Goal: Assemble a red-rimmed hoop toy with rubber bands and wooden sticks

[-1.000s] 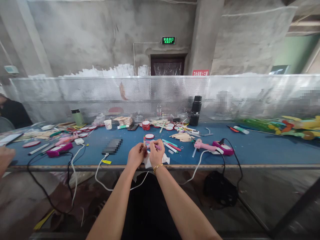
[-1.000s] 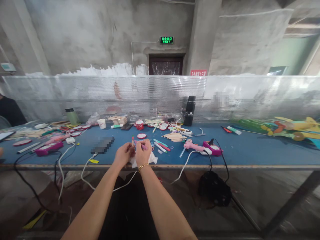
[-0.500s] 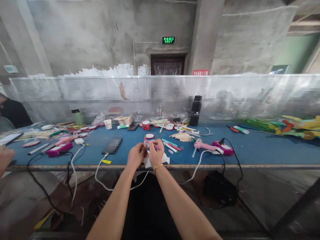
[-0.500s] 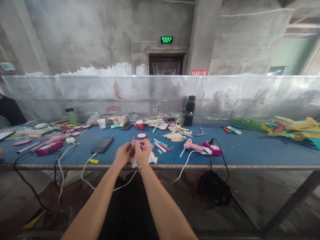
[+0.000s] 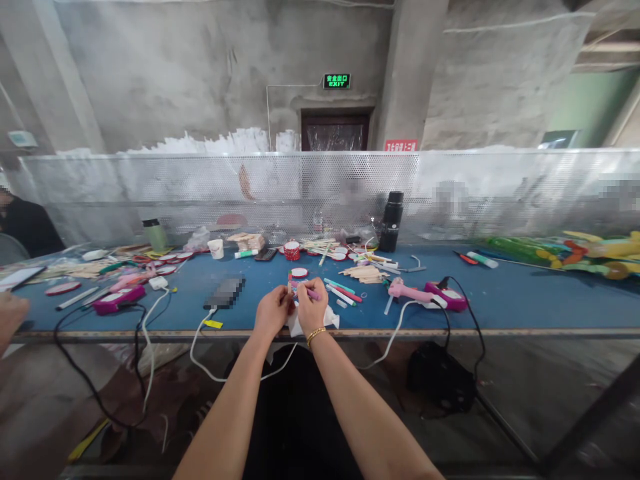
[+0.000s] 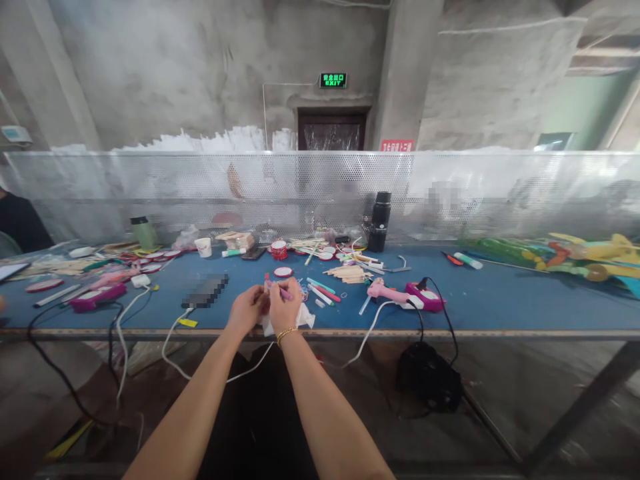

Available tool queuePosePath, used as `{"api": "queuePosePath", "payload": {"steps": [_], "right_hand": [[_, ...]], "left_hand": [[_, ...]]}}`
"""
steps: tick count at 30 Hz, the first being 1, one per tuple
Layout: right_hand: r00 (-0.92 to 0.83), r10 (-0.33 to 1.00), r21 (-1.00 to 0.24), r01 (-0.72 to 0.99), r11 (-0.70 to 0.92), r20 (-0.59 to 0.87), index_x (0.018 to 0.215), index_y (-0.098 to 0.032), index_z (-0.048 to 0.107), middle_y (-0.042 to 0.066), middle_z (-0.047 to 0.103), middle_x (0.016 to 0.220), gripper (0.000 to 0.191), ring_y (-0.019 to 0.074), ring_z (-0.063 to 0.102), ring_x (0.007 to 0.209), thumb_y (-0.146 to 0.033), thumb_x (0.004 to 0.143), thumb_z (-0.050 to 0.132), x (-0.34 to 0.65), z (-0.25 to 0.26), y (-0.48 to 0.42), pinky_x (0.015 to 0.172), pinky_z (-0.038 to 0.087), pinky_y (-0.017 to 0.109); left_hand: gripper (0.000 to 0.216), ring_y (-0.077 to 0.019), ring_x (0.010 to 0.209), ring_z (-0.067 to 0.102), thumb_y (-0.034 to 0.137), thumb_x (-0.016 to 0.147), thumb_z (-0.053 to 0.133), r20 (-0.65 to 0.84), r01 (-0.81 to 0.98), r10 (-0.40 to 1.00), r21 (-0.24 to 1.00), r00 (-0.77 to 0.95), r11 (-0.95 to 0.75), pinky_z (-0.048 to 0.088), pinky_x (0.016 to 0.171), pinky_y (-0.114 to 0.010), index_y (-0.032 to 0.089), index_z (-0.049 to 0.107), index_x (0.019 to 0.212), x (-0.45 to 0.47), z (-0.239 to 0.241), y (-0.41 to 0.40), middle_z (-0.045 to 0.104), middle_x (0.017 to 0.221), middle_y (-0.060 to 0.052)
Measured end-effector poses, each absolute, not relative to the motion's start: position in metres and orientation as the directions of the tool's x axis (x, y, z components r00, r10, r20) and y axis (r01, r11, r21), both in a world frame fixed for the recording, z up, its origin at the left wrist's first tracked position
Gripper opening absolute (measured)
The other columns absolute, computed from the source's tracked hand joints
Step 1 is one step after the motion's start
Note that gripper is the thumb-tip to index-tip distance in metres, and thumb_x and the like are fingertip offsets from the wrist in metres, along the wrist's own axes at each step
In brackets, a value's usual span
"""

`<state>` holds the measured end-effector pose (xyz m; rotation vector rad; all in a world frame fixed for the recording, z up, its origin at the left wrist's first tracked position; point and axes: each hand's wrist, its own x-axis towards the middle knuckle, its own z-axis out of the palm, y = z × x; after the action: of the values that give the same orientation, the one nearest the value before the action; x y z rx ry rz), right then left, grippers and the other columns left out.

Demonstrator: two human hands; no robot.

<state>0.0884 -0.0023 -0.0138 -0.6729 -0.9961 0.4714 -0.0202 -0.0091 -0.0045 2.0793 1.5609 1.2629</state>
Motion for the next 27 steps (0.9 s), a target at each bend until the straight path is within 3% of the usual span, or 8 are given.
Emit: {"api": "queuePosePath", "payload": {"steps": [27], "right_hand": [[0.479,0.649,-0.717,-0.057,0.695,0.591,0.069,-0.021,0.052,-0.005,0.051,0.067,0.016,0.0131,0.046,0.067,-0.026,0.083,0.056,0.0887,-0.0129,-0.0032,0.069,0.040,0.027]], "left_hand": [[0.021,-0.0171,0.066,0.063,0.031,0.092,0.046,0.478,0.665,0.877,0.640,0.046,-0.384,0.039,0.063,-0.027,0.023,0.065,0.087,-0.0199,-0.0037,-0.0100,0.072,0.073,0.000]]}}
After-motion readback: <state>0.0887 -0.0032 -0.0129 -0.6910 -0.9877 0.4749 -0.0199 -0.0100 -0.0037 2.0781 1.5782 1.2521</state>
